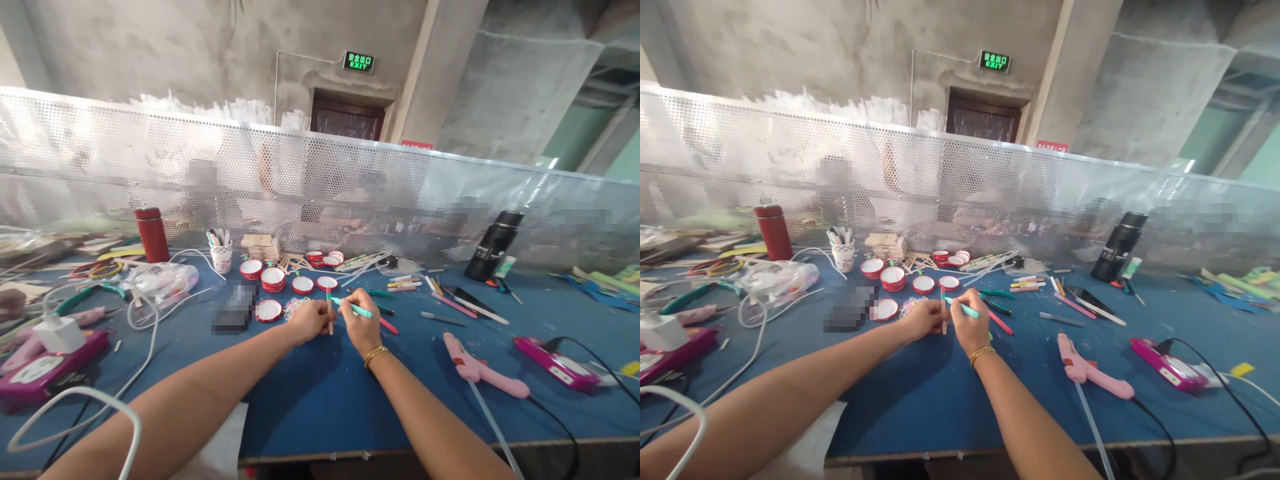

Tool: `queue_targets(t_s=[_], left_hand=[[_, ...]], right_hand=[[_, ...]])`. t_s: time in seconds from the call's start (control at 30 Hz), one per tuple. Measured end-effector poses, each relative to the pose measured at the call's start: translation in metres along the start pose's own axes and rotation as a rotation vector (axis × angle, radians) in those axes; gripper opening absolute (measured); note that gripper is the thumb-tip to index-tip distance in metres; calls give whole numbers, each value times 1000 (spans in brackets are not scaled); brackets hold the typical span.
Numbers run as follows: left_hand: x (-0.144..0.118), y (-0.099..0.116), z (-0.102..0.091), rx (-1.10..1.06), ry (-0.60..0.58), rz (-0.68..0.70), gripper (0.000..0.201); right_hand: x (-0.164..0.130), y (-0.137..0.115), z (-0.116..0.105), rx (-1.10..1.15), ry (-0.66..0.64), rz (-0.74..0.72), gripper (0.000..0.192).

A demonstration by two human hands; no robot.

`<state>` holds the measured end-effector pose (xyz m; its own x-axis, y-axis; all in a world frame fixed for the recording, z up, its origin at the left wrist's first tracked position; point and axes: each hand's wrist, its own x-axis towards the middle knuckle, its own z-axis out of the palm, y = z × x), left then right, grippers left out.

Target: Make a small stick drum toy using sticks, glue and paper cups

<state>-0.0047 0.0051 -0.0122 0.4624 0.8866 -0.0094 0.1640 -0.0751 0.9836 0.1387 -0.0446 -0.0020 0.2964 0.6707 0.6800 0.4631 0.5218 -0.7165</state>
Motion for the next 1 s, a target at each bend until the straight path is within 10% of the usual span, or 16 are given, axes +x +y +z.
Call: queue_targets(t_s=[1.0], left_hand=[[0, 3, 0, -24, 8, -16, 29]], right_hand=[[0, -5, 0, 38, -25, -26, 18]])
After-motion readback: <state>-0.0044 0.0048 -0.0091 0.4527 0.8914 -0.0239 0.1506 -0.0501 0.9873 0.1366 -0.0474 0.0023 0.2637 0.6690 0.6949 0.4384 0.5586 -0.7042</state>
